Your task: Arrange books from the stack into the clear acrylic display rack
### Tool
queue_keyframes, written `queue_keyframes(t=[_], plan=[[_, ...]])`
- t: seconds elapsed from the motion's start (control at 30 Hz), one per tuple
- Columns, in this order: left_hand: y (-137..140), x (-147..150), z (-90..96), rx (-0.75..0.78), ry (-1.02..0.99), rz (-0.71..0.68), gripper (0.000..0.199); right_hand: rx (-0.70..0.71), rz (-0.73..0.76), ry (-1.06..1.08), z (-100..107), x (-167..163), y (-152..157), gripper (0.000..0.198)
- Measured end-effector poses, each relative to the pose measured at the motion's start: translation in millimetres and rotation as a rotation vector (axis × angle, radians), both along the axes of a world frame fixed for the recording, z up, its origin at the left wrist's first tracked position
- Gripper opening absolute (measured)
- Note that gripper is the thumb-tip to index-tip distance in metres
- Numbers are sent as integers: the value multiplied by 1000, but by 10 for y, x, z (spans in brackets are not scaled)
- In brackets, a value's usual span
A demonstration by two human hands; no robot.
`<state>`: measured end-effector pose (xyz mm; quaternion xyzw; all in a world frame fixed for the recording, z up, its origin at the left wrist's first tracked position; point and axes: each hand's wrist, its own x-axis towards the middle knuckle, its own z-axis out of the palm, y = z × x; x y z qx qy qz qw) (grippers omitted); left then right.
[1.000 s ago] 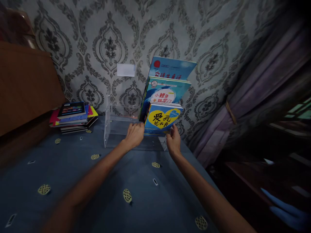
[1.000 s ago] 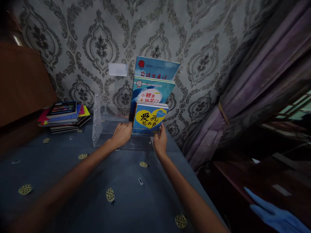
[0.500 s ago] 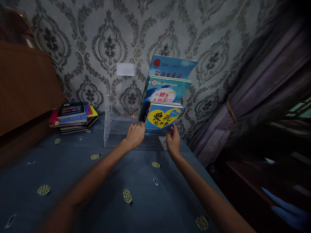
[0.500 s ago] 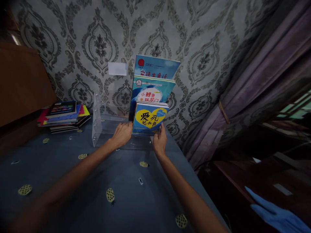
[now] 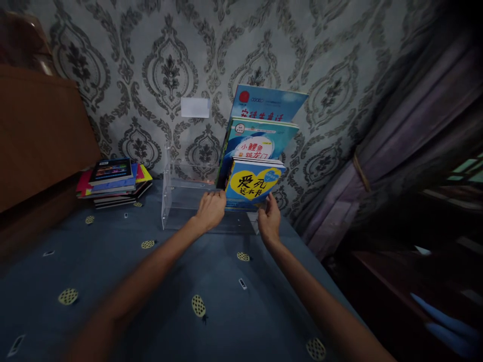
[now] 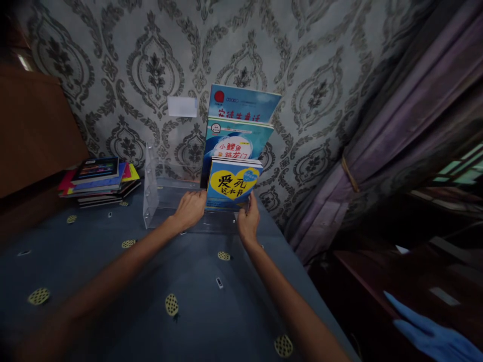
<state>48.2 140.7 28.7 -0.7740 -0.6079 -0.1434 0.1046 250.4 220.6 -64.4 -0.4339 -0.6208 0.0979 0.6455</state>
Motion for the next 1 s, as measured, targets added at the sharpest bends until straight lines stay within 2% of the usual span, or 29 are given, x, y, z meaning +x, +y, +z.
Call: queue_keyframes(t=[0.13, 0.47, 0.6, 0.83, 1.0], plan=[[1, 1, 3, 0, -4, 1, 28, -35, -7, 31, 16, 2, -12, 72], [-27, 21, 114, -10, -53, 36, 24, -61, 111, 92, 90, 77, -24, 70], [-61, 27, 221, -34, -90, 70, 26, -63, 138, 126, 251, 62, -38, 71], [-53, 50, 416, 47, -207, 72, 53, 2, 175, 99, 630, 8, -72, 72], [-72, 57, 446, 58, -232, 47, 53, 20, 254, 149, 676, 19, -68, 70]])
